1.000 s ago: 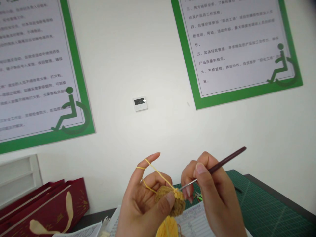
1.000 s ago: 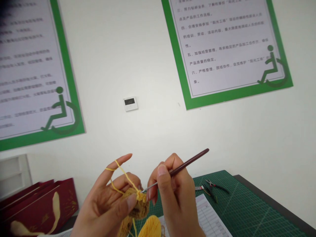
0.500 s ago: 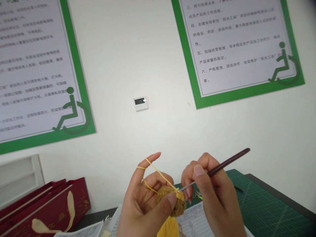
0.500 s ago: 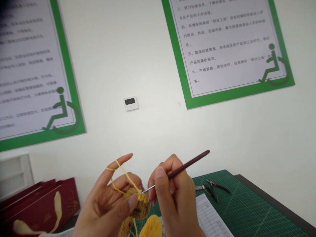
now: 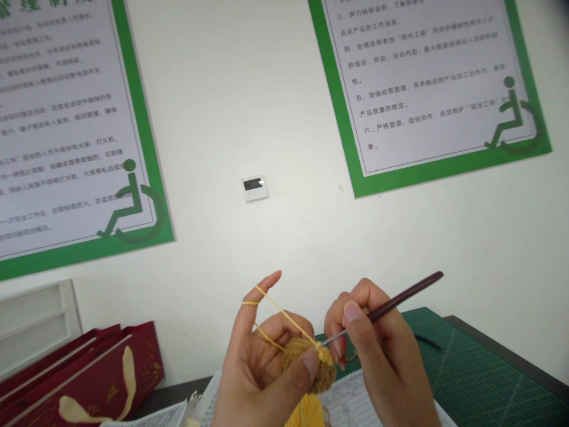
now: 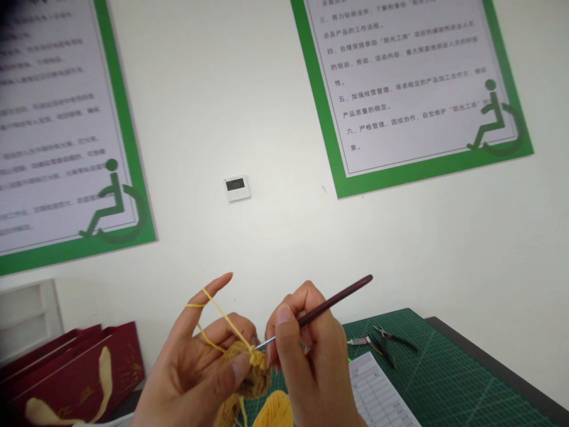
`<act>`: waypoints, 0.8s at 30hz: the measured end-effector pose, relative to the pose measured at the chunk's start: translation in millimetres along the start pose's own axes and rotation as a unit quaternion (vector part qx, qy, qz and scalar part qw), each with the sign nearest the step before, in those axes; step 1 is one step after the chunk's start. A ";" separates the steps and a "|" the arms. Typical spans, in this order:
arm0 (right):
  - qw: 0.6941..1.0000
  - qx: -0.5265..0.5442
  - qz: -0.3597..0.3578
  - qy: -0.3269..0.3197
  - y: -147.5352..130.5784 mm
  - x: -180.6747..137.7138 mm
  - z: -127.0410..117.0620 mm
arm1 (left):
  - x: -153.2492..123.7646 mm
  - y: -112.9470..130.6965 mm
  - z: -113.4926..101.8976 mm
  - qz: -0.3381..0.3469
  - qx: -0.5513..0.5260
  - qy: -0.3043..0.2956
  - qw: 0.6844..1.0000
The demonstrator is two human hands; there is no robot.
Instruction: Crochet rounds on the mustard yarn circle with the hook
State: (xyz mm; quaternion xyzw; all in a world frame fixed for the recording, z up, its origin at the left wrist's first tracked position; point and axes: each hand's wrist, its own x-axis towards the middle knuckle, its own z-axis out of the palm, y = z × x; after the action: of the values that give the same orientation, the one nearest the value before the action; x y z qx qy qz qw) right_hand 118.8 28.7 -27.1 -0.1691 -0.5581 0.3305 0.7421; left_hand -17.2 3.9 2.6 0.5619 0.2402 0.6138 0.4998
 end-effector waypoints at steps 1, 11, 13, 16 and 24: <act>1.000 0.009 0.017 0.004 -1.2 0.5 1.3 | 0.3 0.0 0.1 0.000 -0.005 -0.001 1.000; 0.979 0.138 0.127 -0.082 4.6 13.7 0.6 | 3.1 -2.1 -2.7 0.021 -0.036 0.011 0.999; 0.974 0.156 0.128 -0.106 8.4 15.1 -1.3 | 3.8 -1.7 -5.4 0.027 -0.026 0.012 0.999; 0.975 0.149 0.102 -0.128 13.9 16.9 -4.4 | 4.3 -0.8 -6.6 0.039 -0.021 0.012 0.999; 0.981 0.156 -0.020 -0.116 17.6 15.9 2.4 | 2.9 0.3 0.7 0.063 -0.033 0.049 0.996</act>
State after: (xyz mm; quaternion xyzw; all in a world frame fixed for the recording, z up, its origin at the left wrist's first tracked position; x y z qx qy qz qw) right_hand 113.8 51.9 -25.9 -0.0007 -0.5851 0.4159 0.6962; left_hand -16.3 6.2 4.3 0.5287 0.2079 0.6783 0.4660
